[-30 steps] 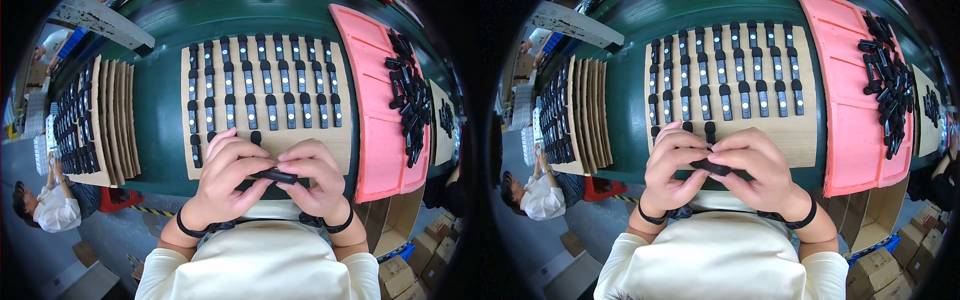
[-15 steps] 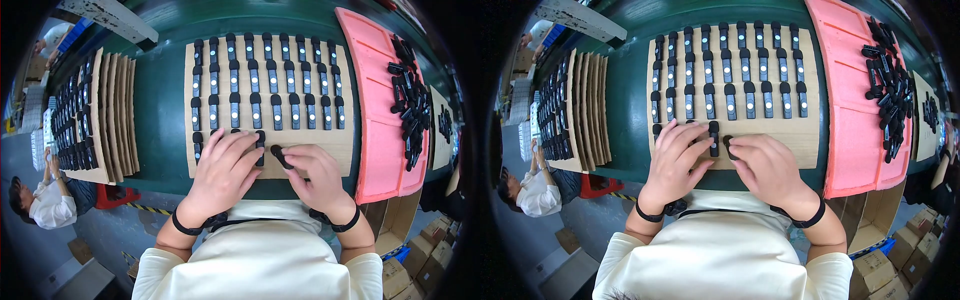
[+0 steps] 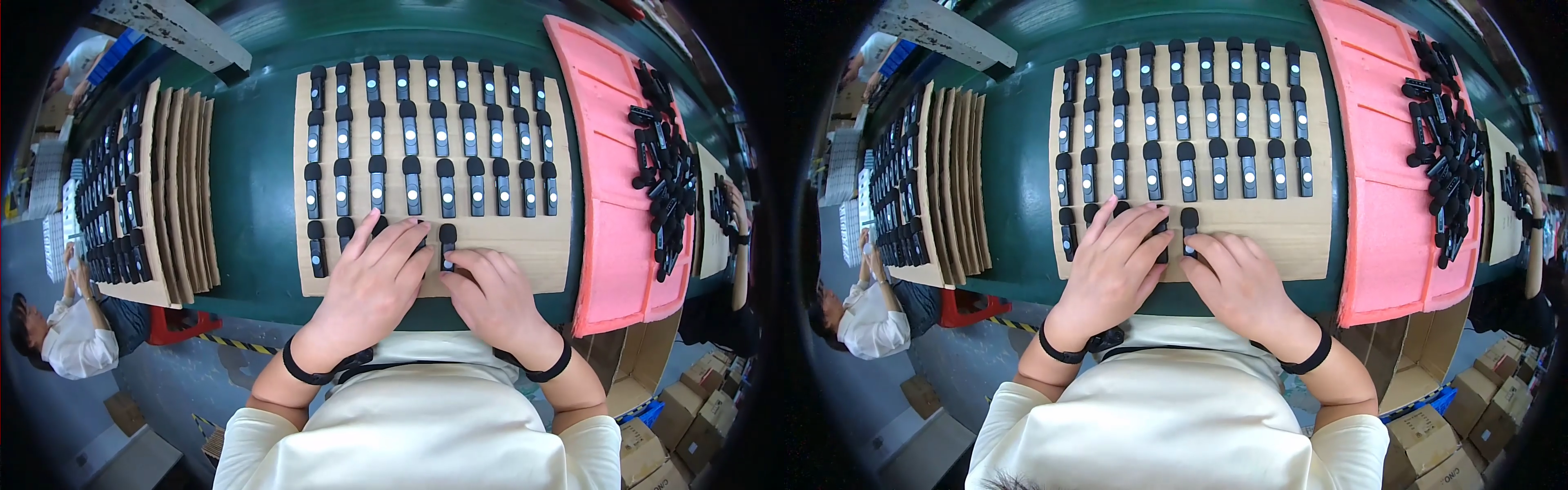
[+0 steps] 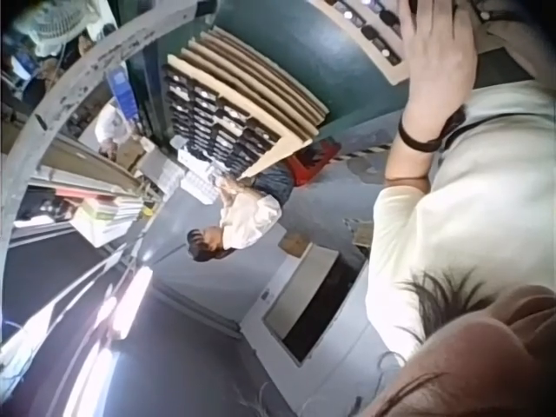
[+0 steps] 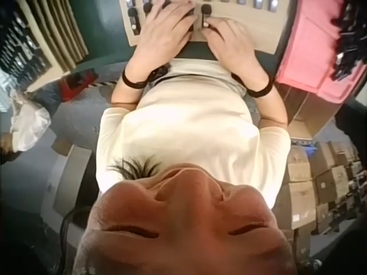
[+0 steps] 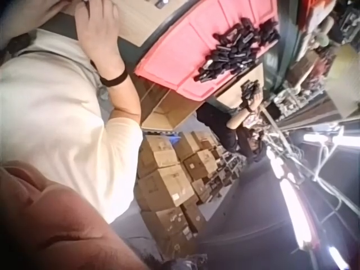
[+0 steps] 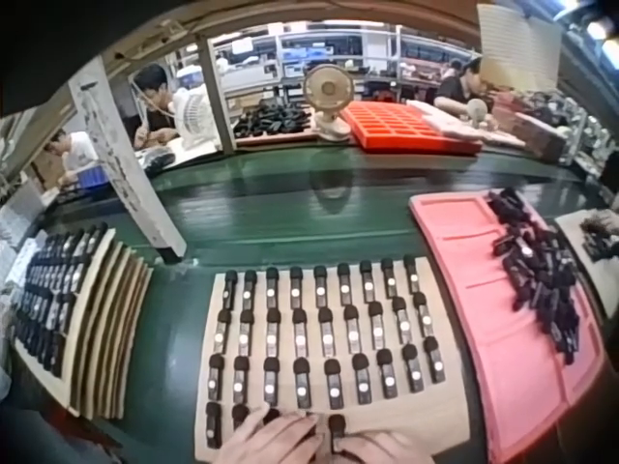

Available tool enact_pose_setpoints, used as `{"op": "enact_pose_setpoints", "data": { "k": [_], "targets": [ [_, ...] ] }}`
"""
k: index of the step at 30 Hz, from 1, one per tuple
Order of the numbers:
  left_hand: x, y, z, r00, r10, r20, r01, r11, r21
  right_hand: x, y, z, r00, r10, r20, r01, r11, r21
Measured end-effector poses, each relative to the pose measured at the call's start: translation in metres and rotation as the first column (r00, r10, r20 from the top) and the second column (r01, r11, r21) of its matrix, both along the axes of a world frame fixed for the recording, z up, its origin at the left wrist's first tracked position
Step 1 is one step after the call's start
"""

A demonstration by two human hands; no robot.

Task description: The person picks up a microphone and a foam cover, pushes the cover onto the microphone, and places it on a cardboard sheet. After repeating this to fill the sheet, the person moves a pink tray and places a new cardboard sheet over the microphones.

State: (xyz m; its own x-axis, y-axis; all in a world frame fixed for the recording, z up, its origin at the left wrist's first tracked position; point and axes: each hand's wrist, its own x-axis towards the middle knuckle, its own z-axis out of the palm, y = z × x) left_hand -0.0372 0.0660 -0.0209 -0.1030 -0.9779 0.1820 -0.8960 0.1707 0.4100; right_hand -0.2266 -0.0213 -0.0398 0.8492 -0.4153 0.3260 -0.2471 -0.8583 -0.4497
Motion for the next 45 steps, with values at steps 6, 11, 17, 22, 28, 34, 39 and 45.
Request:
{"op": "enact_pose_setpoints", "data": {
  "k": [6,11,17,22,28,34,39,45],
  "targets": [
    [-0.003,0.001,0.002,0.999,0.033,0.034,-0.032,0.999,-0.020,0.001,-0.003,-0.003,1.000,-0.014,0.008,0.014,1.000,0.005],
    [-0.006,-0.003,0.002,0.999,0.047,0.024,-0.046,0.998,-0.038,-0.005,-0.005,0.002,1.000,-0.017,0.011,0.017,0.999,0.047],
    [-0.008,-0.003,0.010,0.998,0.054,0.016,-0.054,0.998,-0.029,-0.023,-0.021,0.033,0.998,-0.064,0.015,0.063,0.994,0.092],
    [-0.002,0.002,0.012,0.997,0.061,-0.055,-0.064,0.997,-0.048,-0.065,-0.063,0.055,0.971,-0.238,-0.017,0.239,0.969,0.055],
    [0.009,0.014,0.016,0.970,0.069,-0.232,-0.109,0.980,-0.164,-0.132,-0.155,0.070,0.839,-0.544,-0.020,0.521,0.814,-0.257],
    [0.010,0.018,0.018,0.951,0.102,-0.293,-0.164,0.967,-0.194,-0.157,-0.254,0.061,0.600,-0.749,-0.282,0.655,0.662,-0.364],
    [0.010,0.022,0.021,0.940,0.115,-0.320,-0.182,0.965,-0.188,-0.137,-0.286,0.044,0.478,-0.794,-0.376,0.682,0.605,-0.411],
    [0.012,0.018,0.019,0.931,0.123,-0.345,-0.191,0.966,-0.172,-0.150,-0.282,0.037,0.644,-0.717,-0.266,0.649,0.697,-0.306]
  ]
}}
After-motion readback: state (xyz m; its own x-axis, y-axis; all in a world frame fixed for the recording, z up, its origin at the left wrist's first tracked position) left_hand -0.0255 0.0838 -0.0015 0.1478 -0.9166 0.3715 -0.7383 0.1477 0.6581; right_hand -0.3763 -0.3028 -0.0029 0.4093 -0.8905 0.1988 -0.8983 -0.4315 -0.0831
